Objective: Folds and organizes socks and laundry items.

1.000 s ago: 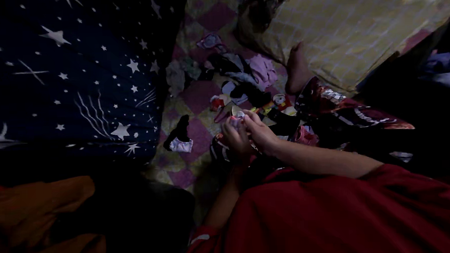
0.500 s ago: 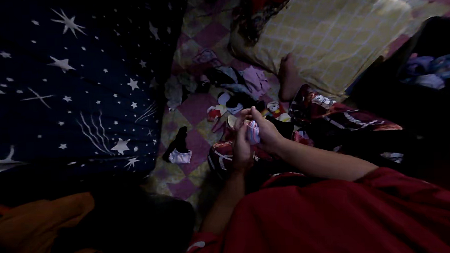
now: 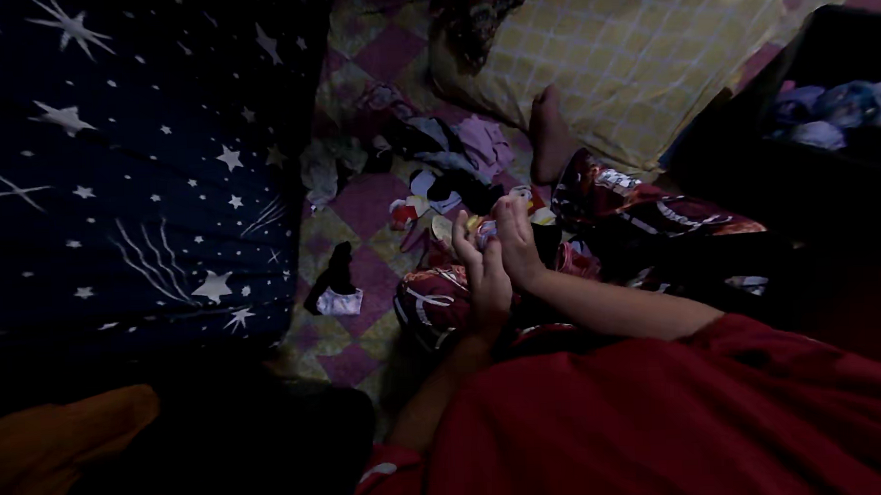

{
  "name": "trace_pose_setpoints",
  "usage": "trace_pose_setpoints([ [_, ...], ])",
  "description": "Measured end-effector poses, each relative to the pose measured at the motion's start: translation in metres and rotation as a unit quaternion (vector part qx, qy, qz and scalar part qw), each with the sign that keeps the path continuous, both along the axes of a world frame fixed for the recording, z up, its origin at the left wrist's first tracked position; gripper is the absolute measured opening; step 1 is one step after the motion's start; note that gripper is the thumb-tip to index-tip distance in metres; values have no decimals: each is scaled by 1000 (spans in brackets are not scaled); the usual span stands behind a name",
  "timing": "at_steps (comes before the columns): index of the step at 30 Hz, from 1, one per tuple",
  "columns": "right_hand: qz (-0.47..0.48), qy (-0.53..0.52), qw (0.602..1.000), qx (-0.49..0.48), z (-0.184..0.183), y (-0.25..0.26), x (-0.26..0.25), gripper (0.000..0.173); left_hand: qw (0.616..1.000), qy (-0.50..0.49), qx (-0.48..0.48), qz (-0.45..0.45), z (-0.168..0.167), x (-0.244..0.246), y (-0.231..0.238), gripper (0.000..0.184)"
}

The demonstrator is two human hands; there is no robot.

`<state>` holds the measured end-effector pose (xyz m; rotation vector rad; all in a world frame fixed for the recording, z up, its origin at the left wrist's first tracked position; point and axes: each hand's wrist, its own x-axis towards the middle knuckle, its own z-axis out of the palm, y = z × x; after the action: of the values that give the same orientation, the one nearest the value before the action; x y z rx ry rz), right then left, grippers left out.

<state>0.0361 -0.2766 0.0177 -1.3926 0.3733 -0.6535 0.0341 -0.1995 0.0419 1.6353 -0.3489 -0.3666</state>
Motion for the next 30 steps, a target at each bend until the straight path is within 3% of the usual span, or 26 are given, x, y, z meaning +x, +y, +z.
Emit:
trace_pose_setpoints([
  [5, -1, 54, 986, 155, 13, -8, 10, 36, 991, 84, -84, 56, 1, 8, -5, 34],
  [11, -3, 46, 992, 117, -1, -13, 14, 39, 930, 289, -213, 80, 3, 15, -6, 17],
  [13, 27, 68, 993, 89, -1, -17, 11, 47, 937, 255, -228, 65, -3, 12, -4, 18],
  [16, 85, 100, 982, 136, 0, -26, 9, 55, 953, 183, -239, -17, -12, 10, 1, 41],
  [18, 75, 88, 984, 139, 0, -31, 6, 52, 965, 161, -199, -51, -4, 7, 0, 42],
  [20, 42, 78, 993, 77, 4, -34, -1, 46, 980, 133, -143, -39, 4, 5, -5, 34],
  [23, 60, 66, 996, -20, 6, -39, -20, 46, 993, 56, -106, -18, 5, 11, -11, 40],
  [27, 204, 74, 976, 22, 21, -44, -49, 41, 992, 12, -114, -52, 9, 14, -17, 46],
  [30, 146, 34, 988, 30, 24, -47, -55, 33, 990, -73, -108, -60, 6, 10, -21, 55],
])
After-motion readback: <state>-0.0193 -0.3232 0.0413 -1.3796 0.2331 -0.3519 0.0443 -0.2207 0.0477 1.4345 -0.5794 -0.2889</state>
